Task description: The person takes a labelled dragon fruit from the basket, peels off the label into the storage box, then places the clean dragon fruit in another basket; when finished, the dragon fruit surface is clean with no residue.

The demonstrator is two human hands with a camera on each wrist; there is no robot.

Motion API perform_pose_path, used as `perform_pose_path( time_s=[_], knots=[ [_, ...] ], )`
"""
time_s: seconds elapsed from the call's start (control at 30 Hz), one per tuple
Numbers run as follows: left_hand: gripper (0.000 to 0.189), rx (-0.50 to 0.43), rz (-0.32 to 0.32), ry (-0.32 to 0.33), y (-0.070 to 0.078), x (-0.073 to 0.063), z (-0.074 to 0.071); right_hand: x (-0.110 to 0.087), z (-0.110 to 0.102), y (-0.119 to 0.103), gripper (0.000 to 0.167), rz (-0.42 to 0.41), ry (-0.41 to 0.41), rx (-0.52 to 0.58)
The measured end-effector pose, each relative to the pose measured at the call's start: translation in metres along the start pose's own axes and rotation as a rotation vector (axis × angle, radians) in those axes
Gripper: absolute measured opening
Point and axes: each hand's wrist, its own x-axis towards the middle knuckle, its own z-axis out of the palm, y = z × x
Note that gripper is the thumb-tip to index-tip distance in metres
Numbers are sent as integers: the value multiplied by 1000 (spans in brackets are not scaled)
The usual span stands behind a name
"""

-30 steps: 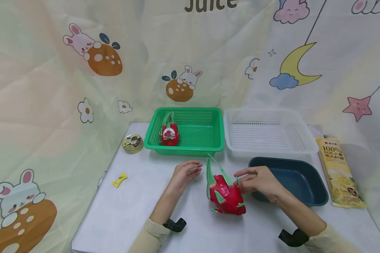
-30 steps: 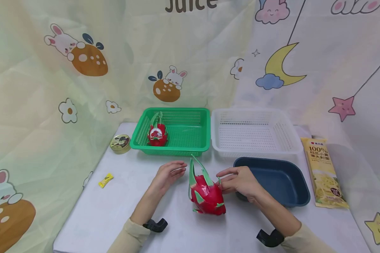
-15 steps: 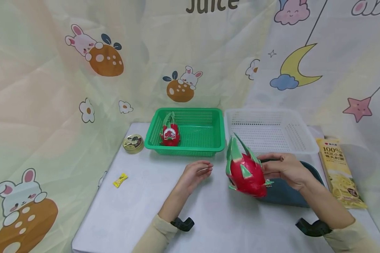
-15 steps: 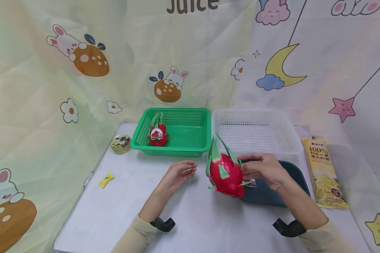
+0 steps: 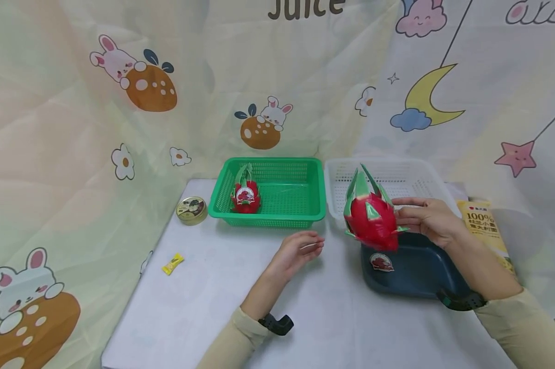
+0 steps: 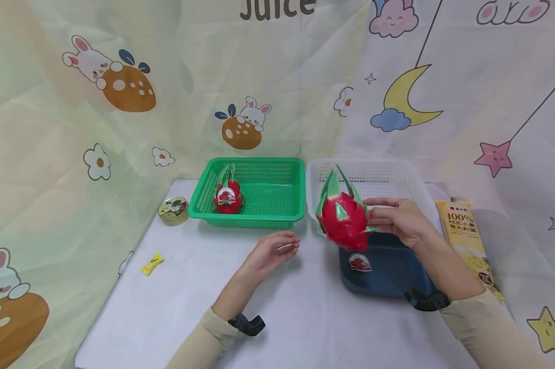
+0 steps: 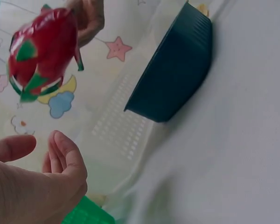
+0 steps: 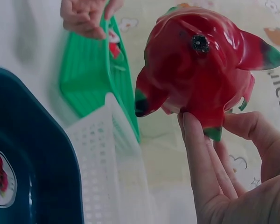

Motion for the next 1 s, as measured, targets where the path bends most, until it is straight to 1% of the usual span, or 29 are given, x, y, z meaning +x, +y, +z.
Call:
perform_pose_path(
  time_s=[0.13,0.3,0.4,0.5,0.53,0.63,0.77,0.83,0.93,1.0],
  knots=[
    [22,-26,-8,-8,0,3,8,12,-5,-7,26,21,42,-22],
    [20,-42,-21,-9,1,12,14,33,-13,-10,11,60,108,-61],
    [19,-80,-39,-11,0,19,16,44,-18,-7,8,73,139,-24],
    [19,-126,-39,-13,-3,26,19,54,-22,-5,9,80,172,27],
    [20,-138,-37,-7,-3,28,21,59,-23,-5,9,82,185,43],
    [22,-156,-33,16,-6,33,25,74,-25,-2,2,81,222,67],
    [28,-184,-35,52,-8,36,31,97,-24,5,18,86,253,91],
    [28,-203,-33,62,-9,39,32,107,-23,9,21,95,276,80],
    [20,-232,-36,74,-10,43,35,118,-22,15,21,107,315,59],
    [15,-257,-39,74,-11,47,36,123,-22,18,23,107,340,50]
  ],
)
